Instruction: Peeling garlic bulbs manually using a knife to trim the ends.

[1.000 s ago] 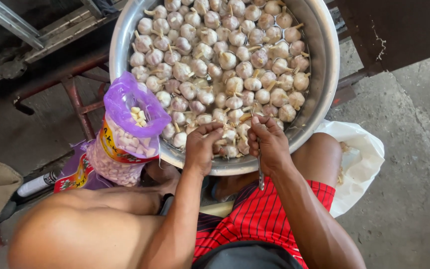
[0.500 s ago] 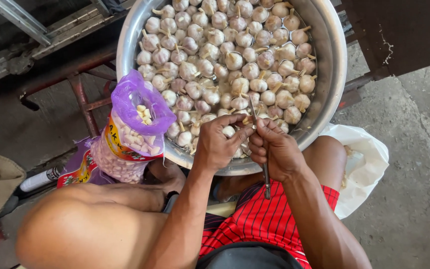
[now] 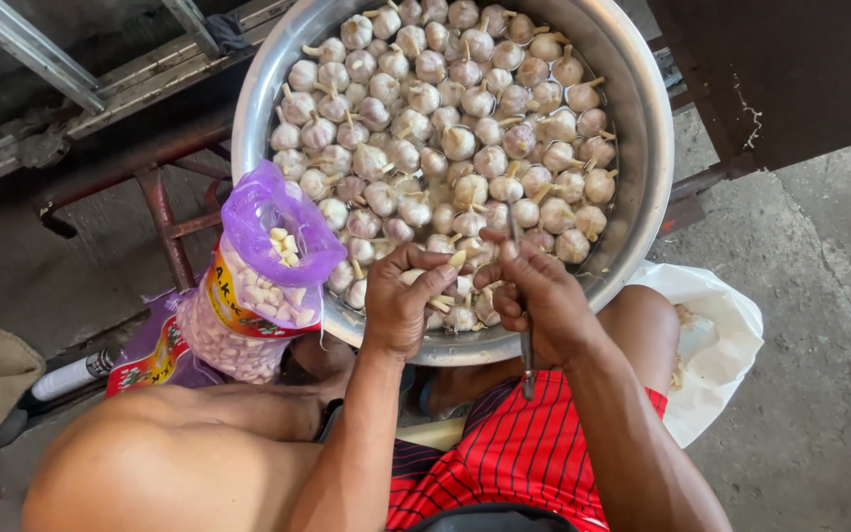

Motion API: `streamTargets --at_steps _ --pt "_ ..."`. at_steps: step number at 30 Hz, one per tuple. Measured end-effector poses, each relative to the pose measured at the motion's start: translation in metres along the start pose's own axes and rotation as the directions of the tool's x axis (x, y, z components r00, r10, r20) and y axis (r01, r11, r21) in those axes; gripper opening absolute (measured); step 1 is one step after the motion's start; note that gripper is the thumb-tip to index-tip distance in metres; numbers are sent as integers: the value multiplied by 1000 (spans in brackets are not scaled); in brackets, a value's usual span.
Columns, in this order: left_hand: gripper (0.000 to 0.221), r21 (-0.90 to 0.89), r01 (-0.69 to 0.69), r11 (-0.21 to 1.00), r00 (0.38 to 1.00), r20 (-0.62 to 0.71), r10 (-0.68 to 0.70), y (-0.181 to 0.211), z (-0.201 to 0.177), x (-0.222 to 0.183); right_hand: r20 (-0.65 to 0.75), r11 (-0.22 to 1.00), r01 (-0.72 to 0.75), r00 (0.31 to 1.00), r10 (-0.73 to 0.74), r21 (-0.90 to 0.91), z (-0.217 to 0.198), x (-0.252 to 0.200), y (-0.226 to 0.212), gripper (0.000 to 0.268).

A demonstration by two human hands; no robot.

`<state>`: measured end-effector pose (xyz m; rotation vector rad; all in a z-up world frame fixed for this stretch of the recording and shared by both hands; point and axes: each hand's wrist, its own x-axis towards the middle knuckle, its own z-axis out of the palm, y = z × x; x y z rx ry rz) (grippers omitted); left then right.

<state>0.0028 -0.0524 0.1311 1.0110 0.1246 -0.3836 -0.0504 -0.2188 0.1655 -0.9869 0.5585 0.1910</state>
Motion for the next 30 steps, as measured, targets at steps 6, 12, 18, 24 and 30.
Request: streamTargets --at_steps 6,12,18,24,30 --pt "17 83 7 997 994 -112 2 -22 -7 4 -118 950 192 967 -226 -244 38 -13 -1 28" --pt "19 102 84 991 988 -139 -69 15 22 -17 -124 901 265 938 -324 -344 18 -4 13 36" --pt "29 335 -124 934 992 10 128 22 14 -7 -113 952 255 955 -276 -167 8 -2 20 29" --pt "20 426 -188 885 982 63 178 36 15 -10 -83 992 111 991 -105 59 14 -9 9 12" --pt "19 423 -209 882 978 72 197 42 14 -11 -75 996 80 994 -76 47 10 0 19 19"
